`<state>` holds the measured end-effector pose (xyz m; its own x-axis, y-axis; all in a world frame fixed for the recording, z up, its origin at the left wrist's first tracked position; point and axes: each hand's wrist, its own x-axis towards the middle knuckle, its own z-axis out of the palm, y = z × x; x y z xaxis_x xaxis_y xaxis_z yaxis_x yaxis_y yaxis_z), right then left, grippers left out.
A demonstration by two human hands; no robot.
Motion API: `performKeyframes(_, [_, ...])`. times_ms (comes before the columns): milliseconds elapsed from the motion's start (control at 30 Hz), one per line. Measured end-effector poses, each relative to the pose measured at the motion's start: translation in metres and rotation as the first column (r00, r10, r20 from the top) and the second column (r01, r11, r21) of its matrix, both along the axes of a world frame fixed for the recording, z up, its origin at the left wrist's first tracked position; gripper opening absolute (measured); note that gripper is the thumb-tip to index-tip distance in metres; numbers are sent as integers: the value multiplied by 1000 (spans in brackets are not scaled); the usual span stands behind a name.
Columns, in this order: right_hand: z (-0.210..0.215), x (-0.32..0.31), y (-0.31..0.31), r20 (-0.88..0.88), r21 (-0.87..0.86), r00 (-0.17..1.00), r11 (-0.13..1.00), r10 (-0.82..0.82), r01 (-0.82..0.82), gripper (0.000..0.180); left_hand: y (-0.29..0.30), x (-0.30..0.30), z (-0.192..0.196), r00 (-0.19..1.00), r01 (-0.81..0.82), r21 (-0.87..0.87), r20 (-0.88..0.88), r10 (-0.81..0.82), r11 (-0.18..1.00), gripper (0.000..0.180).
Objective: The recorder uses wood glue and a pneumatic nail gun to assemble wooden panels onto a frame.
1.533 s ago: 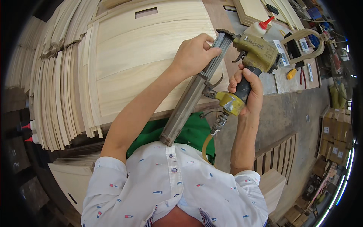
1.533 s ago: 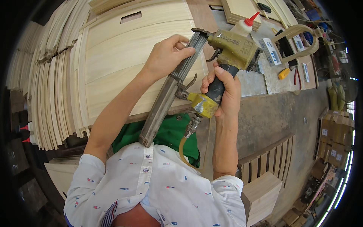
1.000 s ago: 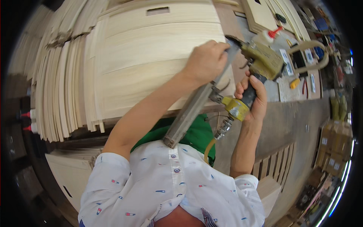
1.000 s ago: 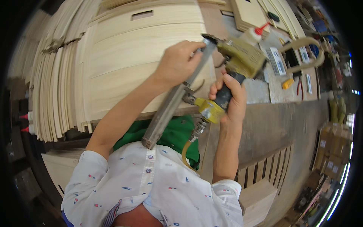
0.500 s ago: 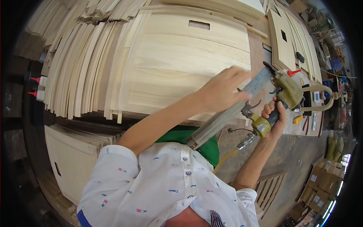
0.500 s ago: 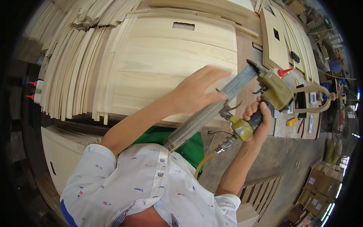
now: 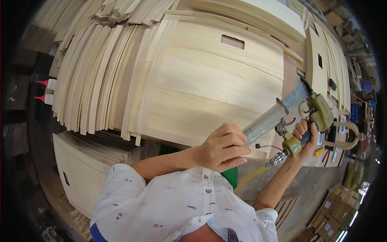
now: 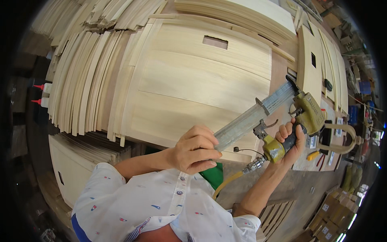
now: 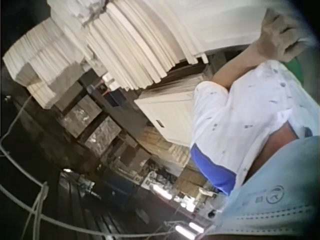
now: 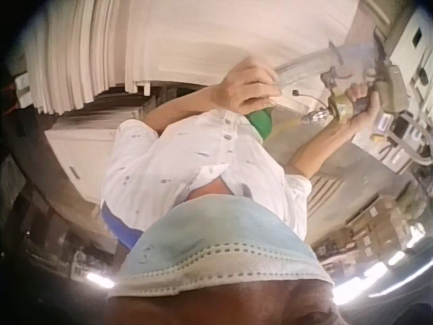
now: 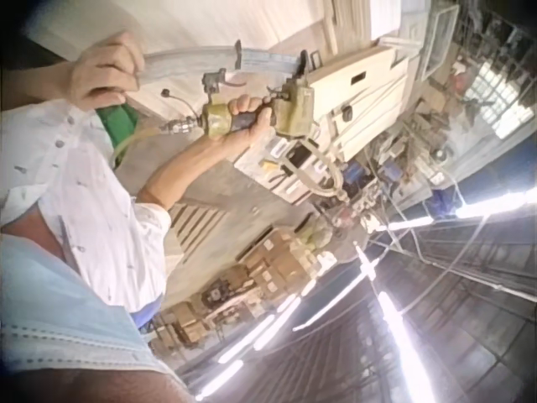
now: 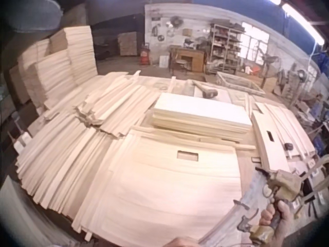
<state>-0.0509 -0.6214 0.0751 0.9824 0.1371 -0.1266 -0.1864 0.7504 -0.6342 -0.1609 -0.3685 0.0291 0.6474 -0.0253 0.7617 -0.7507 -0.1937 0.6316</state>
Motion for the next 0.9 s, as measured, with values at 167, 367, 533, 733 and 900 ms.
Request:
performKeyframes(167, [-4, 19, 19, -43, -15, 997, 998, 66, -67, 26, 4, 20, -1, 999, -13, -15, -31, 13, 1000, 25])
performKeyframes(367, [0, 41, 68, -77, -112, 976, 971, 205, -213, 25, 15, 107, 10, 985, -169, 10, -29, 169, 986, 40])
performKeyframes(533, [19, 84, 90, -99, -329, 994, 941, 46, -76, 31, 50, 164, -11, 971, -231, -3, -57, 231, 973, 40])
performKeyframes(733, [36, 96, 105, -148, -820, 988, 552, 51, -151, 41, 256, 252, -61, 817, -439, 593, -50, 574, 675, 35])
performKeyframes(900, [28, 102, 107, -256, -861, 963, 431, 90, -269, 41, 302, 272, -51, 809, -218, 660, -289, 511, 719, 37])
